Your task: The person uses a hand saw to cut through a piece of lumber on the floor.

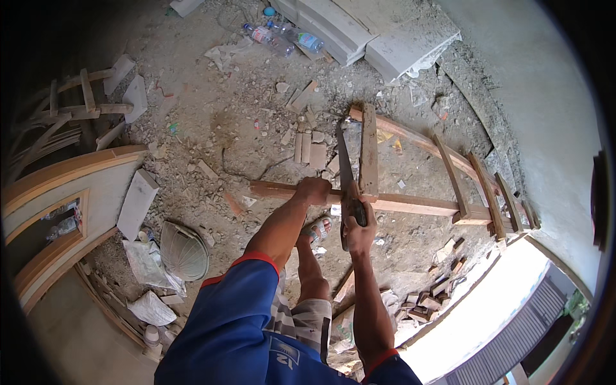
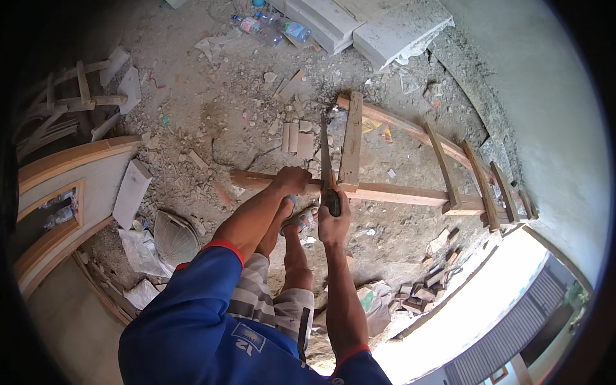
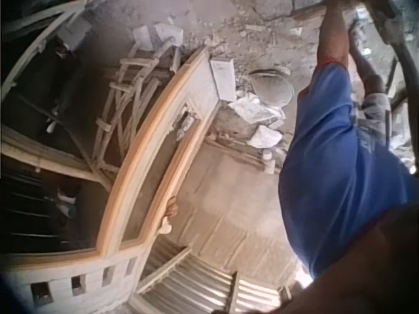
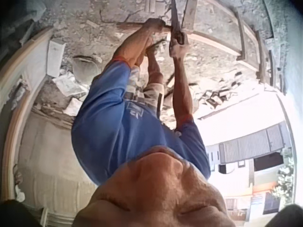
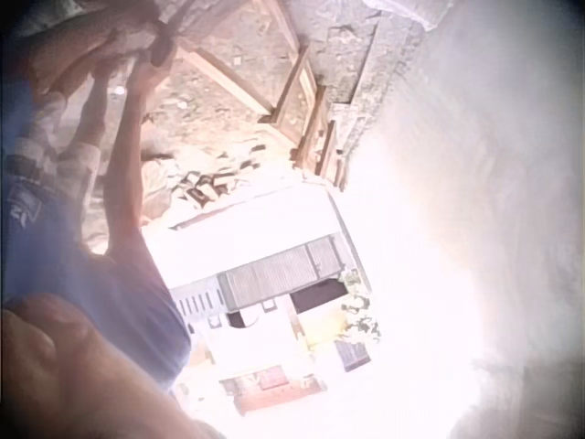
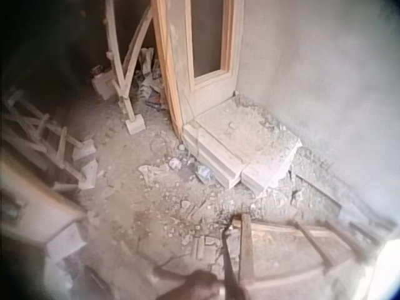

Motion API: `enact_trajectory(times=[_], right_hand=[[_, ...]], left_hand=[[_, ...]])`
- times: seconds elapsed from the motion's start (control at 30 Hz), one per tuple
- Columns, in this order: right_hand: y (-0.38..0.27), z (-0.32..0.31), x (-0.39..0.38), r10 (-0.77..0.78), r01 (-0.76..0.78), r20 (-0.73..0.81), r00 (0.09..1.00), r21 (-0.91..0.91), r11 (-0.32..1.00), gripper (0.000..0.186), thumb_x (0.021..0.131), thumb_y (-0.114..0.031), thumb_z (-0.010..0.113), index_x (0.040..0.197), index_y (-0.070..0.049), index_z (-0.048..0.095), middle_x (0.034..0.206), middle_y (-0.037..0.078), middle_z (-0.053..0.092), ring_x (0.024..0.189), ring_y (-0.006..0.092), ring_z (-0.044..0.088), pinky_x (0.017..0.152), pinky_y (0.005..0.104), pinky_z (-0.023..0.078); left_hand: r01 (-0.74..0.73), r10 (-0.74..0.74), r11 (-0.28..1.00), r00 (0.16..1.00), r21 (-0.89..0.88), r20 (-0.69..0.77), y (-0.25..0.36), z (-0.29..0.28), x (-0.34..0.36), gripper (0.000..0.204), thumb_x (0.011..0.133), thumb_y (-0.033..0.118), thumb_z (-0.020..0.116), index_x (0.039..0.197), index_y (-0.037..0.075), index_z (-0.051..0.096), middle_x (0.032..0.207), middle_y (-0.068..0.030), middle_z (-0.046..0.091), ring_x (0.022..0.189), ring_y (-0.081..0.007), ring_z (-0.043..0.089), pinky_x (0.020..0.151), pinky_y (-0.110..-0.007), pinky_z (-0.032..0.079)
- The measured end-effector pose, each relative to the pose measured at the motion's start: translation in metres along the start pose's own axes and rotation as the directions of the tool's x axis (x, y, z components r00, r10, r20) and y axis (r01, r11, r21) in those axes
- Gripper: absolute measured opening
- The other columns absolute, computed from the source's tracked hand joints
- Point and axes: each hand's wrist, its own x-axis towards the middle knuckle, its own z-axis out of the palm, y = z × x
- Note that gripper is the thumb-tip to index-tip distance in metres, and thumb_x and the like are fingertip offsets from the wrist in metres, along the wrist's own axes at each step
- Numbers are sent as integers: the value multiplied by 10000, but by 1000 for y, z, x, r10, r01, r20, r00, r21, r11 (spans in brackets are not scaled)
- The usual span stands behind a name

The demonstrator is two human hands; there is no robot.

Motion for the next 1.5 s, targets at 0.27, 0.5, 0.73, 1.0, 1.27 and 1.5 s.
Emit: enact_trajectory(times=[0.27,0.5,0.73,1.0,1.27,1.5], right_hand=[[-30,-91,-184,29,-33,-26,999,-160,987,478,732,-55,570,1201,33,544,880,76,613,714,96,562,647,240,472],[-20,7,33,87,-87,2,996,60,994,527,749,-20,525,1276,-20,525,733,17,547,544,69,484,479,224,396],[-62,-84,-192,52,-54,-15,999,-155,986,469,735,-34,576,1197,37,542,873,73,601,718,124,577,671,253,481],[-16,-6,-33,-198,190,-75,977,-108,976,530,710,-4,554,1240,-8,534,962,89,612,822,146,563,736,272,478],[-44,-81,-184,36,-35,18,999,-57,998,509,742,-27,583,1245,1,513,883,56,598,682,102,553,609,240,442],[0,-68,-153,-106,102,-32,994,-119,988,513,708,-6,593,1219,1,543,942,117,642,793,156,605,731,277,491]], left_hand=[[33,-34,999,998,-19,-43,14,-9,1,243,659,185,722,868,61,737,895,-165,721,865,-311,707,766,-434,557],[-34,33,999,995,-11,-93,7,5,11,294,641,189,714,917,88,715,891,-137,713,887,-329,692,768,-462,548],[29,-28,999,999,-33,36,9,-13,6,324,671,207,728,963,70,704,939,-156,714,899,-325,695,794,-440,549],[27,-28,1000,998,-2,-53,18,-10,11,298,657,190,754,932,80,726,939,-153,718,913,-308,699,784,-436,552],[88,-88,996,988,1,128,13,-15,0,359,670,208,744,1004,86,698,1013,-163,701,972,-315,680,813,-436,536],[69,-72,997,995,40,65,20,-28,0,358,674,221,715,995,65,686,1022,-156,698,989,-313,675,821,-433,538]])
